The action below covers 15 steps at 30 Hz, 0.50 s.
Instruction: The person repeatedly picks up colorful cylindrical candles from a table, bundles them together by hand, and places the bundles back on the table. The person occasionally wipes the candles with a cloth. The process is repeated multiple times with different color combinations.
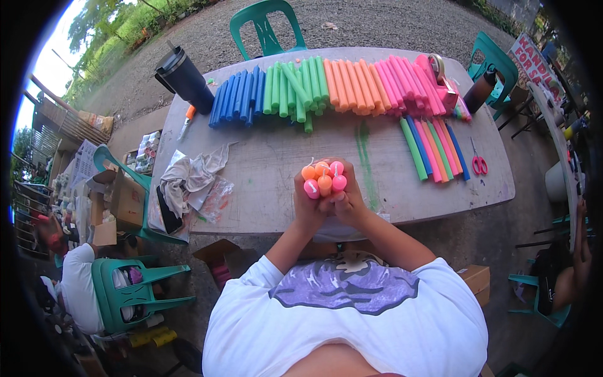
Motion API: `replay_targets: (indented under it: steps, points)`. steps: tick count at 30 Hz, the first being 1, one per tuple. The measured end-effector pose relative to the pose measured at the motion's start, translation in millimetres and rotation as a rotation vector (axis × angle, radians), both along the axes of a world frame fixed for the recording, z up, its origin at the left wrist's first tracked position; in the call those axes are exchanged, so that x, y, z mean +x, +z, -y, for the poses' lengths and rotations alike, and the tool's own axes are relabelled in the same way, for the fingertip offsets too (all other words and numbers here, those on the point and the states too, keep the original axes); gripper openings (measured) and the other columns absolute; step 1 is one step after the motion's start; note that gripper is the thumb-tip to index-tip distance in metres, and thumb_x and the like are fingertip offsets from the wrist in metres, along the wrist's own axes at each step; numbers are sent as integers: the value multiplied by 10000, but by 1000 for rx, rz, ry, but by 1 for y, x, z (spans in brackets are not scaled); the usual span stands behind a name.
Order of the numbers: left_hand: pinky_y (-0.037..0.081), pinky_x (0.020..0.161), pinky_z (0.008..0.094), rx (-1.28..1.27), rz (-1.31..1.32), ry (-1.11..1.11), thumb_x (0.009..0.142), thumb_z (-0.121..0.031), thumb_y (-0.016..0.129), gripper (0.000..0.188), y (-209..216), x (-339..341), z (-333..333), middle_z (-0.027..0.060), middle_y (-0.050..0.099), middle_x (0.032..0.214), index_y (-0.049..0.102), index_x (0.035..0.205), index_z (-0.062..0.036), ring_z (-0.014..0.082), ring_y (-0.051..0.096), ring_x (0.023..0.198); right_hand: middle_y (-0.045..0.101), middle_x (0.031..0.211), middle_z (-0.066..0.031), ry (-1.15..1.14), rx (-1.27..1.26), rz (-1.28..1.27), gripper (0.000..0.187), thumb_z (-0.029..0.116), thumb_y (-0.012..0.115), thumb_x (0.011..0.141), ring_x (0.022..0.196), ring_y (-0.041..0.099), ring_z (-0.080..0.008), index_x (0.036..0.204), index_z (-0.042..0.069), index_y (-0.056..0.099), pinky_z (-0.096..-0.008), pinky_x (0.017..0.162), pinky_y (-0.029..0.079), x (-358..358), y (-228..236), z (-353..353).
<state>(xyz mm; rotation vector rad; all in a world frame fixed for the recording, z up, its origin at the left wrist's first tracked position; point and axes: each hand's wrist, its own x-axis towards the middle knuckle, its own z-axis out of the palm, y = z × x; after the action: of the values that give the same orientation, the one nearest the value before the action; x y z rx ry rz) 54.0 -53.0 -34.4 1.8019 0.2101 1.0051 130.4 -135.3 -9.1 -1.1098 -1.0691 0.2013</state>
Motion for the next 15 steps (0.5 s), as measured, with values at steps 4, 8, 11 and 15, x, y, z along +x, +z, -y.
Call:
replay_targets:
  steps: [4,8,11,15]
  points:
    - [497,790,404,15,17,15,705,-569,746,832,-14,2,-3,154,567,1094,368,1206,-24,288,609,953,485,1194,-142,23,-14,-41,683,614,400,910,1103,501,-252,1264,30,392,-379,959,386,-4,12,4]
    - [496,792,402,44,40,23,708,-535,761,820,-9,5,0,159,561,1095,360,1206,-22,286,605,954,485,1194,-142,28,-23,-57,664,598,395,918,1115,494,-252,1259,28,399,-376,969,379,-3,10,6]
    - [495,793,399,35,13,6,719,-541,746,809,-4,3,0,160,556,1102,358,1201,-19,279,601,958,482,1198,-146,27,1,-19,658,594,396,920,1124,489,-256,1255,27,404,-377,976,373,0,5,4]
    - [496,793,395,-135,136,-157,775,-634,624,789,-1,-2,-2,160,556,1112,357,1188,-17,265,602,958,465,1240,-149,63,-61,-49,702,613,415,902,1154,472,-259,1287,27,377,-388,991,363,-3,13,9]
